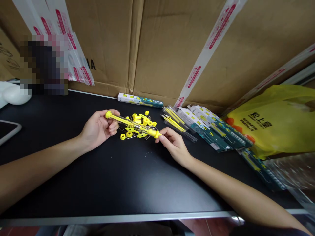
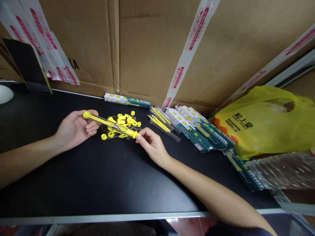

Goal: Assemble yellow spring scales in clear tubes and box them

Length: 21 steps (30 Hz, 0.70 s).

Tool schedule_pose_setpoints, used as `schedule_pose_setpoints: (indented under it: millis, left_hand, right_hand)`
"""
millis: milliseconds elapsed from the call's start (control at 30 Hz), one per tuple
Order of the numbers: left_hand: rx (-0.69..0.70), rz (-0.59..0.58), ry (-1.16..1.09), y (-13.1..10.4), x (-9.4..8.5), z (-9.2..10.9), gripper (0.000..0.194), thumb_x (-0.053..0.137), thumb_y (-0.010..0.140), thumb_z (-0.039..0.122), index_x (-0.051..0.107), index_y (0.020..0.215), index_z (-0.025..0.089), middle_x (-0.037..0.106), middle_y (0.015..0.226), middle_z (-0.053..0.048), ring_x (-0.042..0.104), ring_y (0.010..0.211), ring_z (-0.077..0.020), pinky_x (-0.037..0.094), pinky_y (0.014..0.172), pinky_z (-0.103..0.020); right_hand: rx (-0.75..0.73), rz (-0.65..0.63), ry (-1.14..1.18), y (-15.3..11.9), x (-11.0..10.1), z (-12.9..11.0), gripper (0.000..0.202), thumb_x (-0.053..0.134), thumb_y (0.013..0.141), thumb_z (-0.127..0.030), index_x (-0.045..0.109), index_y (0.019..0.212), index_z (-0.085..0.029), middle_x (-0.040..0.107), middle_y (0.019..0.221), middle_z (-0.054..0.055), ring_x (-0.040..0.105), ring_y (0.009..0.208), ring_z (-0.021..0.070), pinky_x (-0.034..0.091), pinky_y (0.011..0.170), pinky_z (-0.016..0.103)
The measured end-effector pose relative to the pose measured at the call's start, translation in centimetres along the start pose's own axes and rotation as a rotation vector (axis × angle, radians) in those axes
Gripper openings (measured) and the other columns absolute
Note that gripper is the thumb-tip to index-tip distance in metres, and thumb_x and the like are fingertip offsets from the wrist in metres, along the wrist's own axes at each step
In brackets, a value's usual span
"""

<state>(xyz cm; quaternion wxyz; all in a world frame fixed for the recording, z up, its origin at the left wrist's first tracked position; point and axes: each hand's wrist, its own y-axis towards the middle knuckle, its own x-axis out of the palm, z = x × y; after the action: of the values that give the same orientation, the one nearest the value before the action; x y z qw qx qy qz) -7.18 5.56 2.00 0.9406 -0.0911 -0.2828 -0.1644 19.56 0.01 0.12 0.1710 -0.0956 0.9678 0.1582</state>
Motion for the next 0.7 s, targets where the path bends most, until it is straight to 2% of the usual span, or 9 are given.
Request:
schedule_pose_setpoints:
  millis: [300, 433, 533, 700]
  left_hand:
    - [-0.008, 0.016, -0.029, -0.01, -0.04, -0.03, 0.04, 0.029, 0.09, 0.023, 0.066, 0.08, 0.013, 0.041, 0.048, -0.002, 0.039, 0.045, -0.0127, 0.038, 0.043, -0.021]
    - [-0.006, 0.01, -0.025, -0.02, -0.03, -0.04, 0.039, 0.029, 0.089, 0.023, 0.066, 0.08, 0.013, 0.041, 0.048, -0.002, 0.039, 0.045, -0.0127, 0.038, 0.043, -0.021]
    - [-0.008, 0.007, -0.013, 0.04, 0.04, 0.0, 0.04, 0.029, 0.089, 0.023, 0.066, 0.08, 0.014, 0.041, 0.048, -0.002, 0.039, 0.045, -0.0128, 0.038, 0.043, -0.021]
    - [-0.01, -0.005, 0.0, 0.08, 0.08, 0.03, 0.04, 0.028, 0.09, 0.023, 0.066, 0.08, 0.014, 0.041, 0.048, -0.002, 0.039, 0.045, -0.0127, 0.038, 0.043, -0.021]
  right_hand:
    - [-0.006, 0.094, 0.04, -0.12, 0.28, 0.27, 0.024, 0.066, 0.082, -0.041, 0.051, 0.089, -0.022, 0.053, 0.075, 0.0, 0.05, 0.065, 0.0134, 0.039, 0.055, 0.026]
    - [-0.004, 0.09, 0.035, -0.11, 0.28, 0.25, 0.025, 0.066, 0.082, -0.041, 0.051, 0.088, -0.022, 0.053, 0.074, 0.0, 0.049, 0.064, 0.0133, 0.039, 0.055, 0.026]
    - [0.009, 0.04, -0.005, -0.07, 0.05, 0.14, 0.022, 0.059, 0.087, -0.042, 0.054, 0.083, -0.021, 0.055, 0.072, 0.0, 0.047, 0.062, 0.0122, 0.037, 0.056, 0.026]
    - [-0.025, -0.032, -0.083, -0.04, -0.36, 0.01, 0.033, 0.045, 0.094, -0.044, 0.057, 0.077, -0.018, 0.056, 0.074, 0.001, 0.046, 0.064, 0.0121, 0.038, 0.061, 0.026]
